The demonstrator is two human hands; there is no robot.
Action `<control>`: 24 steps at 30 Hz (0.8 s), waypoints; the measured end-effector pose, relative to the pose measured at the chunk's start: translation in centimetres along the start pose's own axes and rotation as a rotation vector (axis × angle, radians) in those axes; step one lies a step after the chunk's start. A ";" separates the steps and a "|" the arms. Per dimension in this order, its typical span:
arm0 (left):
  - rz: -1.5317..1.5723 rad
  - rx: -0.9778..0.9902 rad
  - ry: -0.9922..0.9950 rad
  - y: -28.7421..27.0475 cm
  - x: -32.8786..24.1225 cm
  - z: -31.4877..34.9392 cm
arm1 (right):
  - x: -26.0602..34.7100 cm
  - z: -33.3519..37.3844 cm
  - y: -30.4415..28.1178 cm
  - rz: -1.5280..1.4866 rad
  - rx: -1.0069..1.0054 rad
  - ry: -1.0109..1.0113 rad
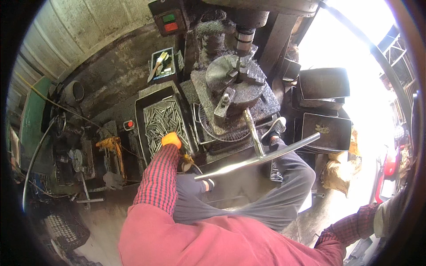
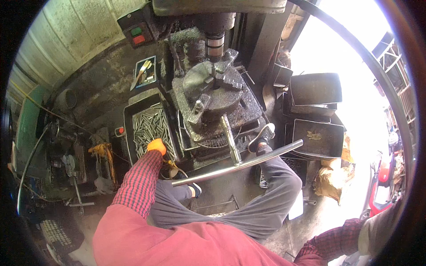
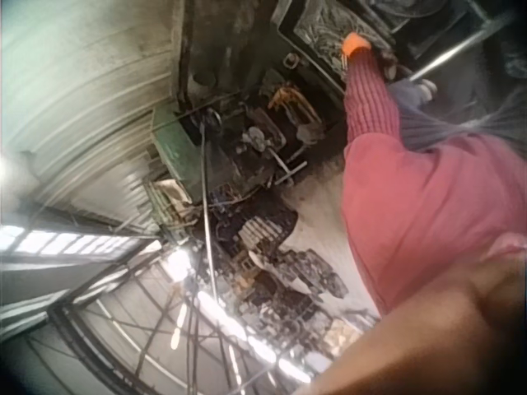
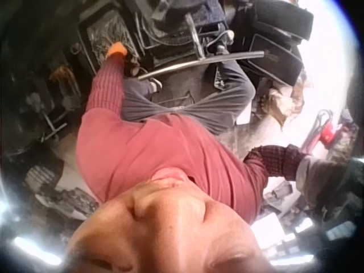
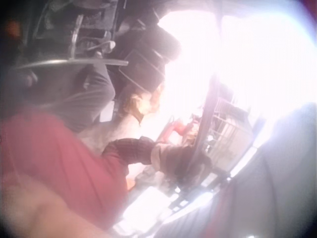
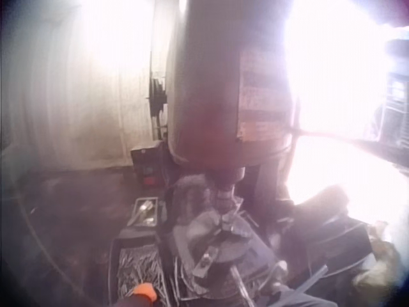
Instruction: The person walks through a workshop and sits at a drill press. They repeatedly pick small metal rods from a tray, place them under the drill, operate the machine, and remove the processed rods.
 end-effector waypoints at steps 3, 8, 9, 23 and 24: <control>-0.020 -0.023 0.006 0.5 0.5 -0.3 | 3.3 1.2 -0.7 0.384 -0.074 -0.269; 0.226 -0.114 -0.060 0.1 2.8 -1.2 | 8.3 3.2 -8.3 1.531 -0.540 -0.692; 0.301 -0.117 -0.079 -0.4 3.5 -1.4 | 8.5 3.9 -11.3 1.518 -0.666 -0.618; 2.138 -0.185 -0.511 -13.6 7.6 7.6 | 6.1 8.7 -27.1 0.677 -0.986 -0.202; 2.182 -0.178 -0.508 -13.9 7.6 8.3 | 6.0 8.5 -26.8 0.618 -0.966 -0.173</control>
Point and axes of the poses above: each hand's wrist, its own z-axis away from the middle knuckle, its own y-axis out of the palm, x = y × z, the point moved 1 cm from there along -z, towards the middle knuckle, and after that the axes turned 9 degrees about -x, right-handed, at the moved point
